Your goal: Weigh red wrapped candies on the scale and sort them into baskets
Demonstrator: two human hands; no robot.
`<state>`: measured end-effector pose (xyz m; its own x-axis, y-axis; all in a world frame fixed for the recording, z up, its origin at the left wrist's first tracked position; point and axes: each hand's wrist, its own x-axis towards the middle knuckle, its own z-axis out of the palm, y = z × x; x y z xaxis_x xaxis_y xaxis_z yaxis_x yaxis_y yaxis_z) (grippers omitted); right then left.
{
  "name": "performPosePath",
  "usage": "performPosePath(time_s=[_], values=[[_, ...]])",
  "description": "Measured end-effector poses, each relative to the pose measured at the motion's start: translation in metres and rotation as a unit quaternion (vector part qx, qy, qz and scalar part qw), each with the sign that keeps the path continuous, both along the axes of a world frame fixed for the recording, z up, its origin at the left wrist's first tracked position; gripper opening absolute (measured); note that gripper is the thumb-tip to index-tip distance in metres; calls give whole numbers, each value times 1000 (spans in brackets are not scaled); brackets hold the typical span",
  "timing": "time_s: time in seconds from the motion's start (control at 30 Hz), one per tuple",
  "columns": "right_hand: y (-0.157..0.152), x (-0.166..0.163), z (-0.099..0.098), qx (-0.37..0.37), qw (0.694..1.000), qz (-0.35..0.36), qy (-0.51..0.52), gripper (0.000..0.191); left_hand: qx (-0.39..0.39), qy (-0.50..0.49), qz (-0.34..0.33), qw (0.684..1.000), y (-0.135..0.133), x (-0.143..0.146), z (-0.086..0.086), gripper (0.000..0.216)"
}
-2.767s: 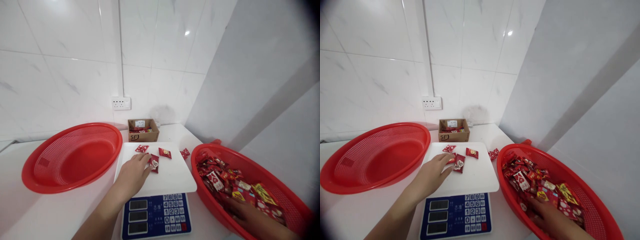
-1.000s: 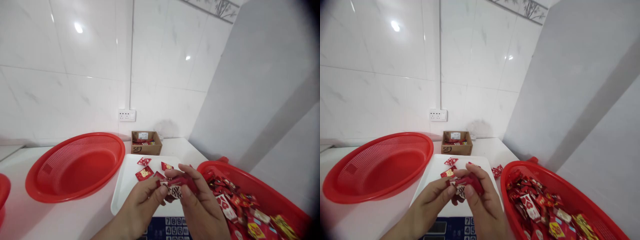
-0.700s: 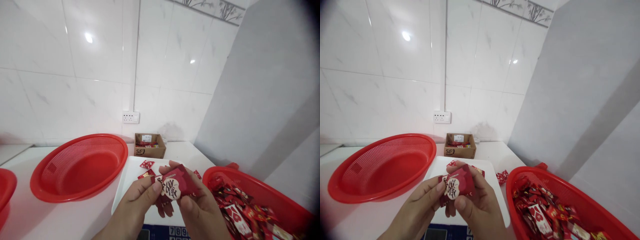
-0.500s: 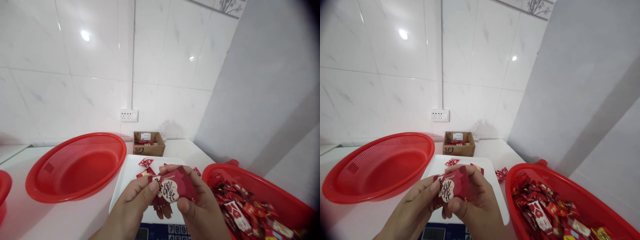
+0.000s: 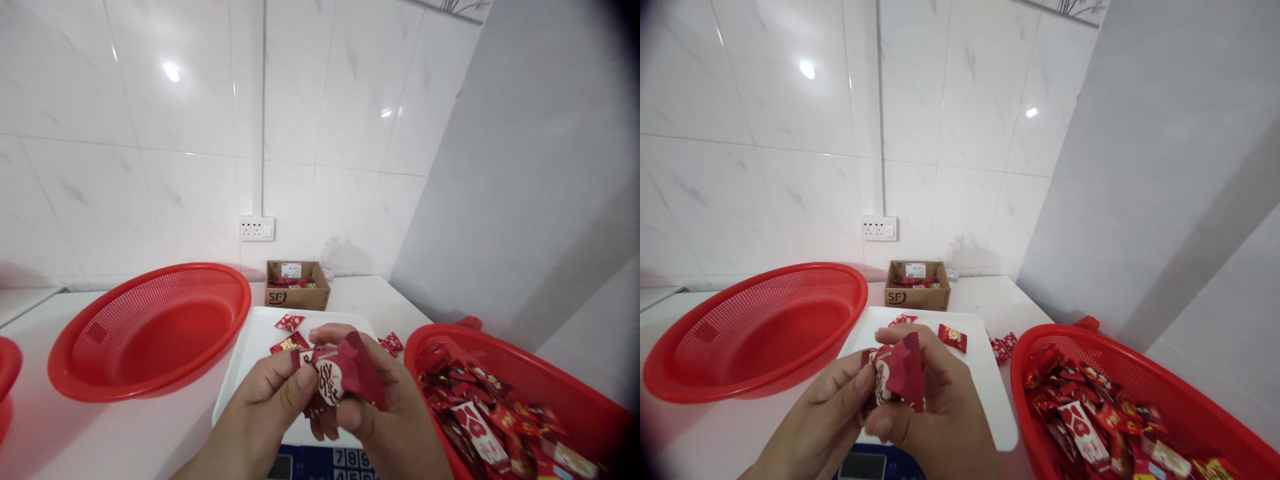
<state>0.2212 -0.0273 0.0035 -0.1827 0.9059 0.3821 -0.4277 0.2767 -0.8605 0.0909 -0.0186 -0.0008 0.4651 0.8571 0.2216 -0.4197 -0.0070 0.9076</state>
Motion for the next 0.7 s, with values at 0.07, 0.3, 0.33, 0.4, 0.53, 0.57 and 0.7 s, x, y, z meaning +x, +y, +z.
performPosePath(time_s=[0.07,0.3,0.33,0.4,0.53,0.57,0.7], values=[[0,0,0,9,999,-2,-31,52,-6,6,-1,1000,-1,0,1,33],[0,-3,-5,-26,999,7,-27,44,-39,-15,-29,999,-2,5,-2,39],[0,-4,-5,-32,999,5,-28,44,-40,-16,-33,999,-2,5,-2,40],[-1,-3,-3,-34,999,-1,-34,44,-42,-19,-35,998,-3,5,-1,39],[-2,-3,2,8,998,-18,-62,48,-35,-21,-14,999,-4,3,2,33],[-2,-3,3,19,997,-23,-68,47,-32,-19,-9,999,-4,3,2,33],[-1,-2,4,42,996,-37,-76,42,-24,-4,-8,1000,-4,3,4,36]])
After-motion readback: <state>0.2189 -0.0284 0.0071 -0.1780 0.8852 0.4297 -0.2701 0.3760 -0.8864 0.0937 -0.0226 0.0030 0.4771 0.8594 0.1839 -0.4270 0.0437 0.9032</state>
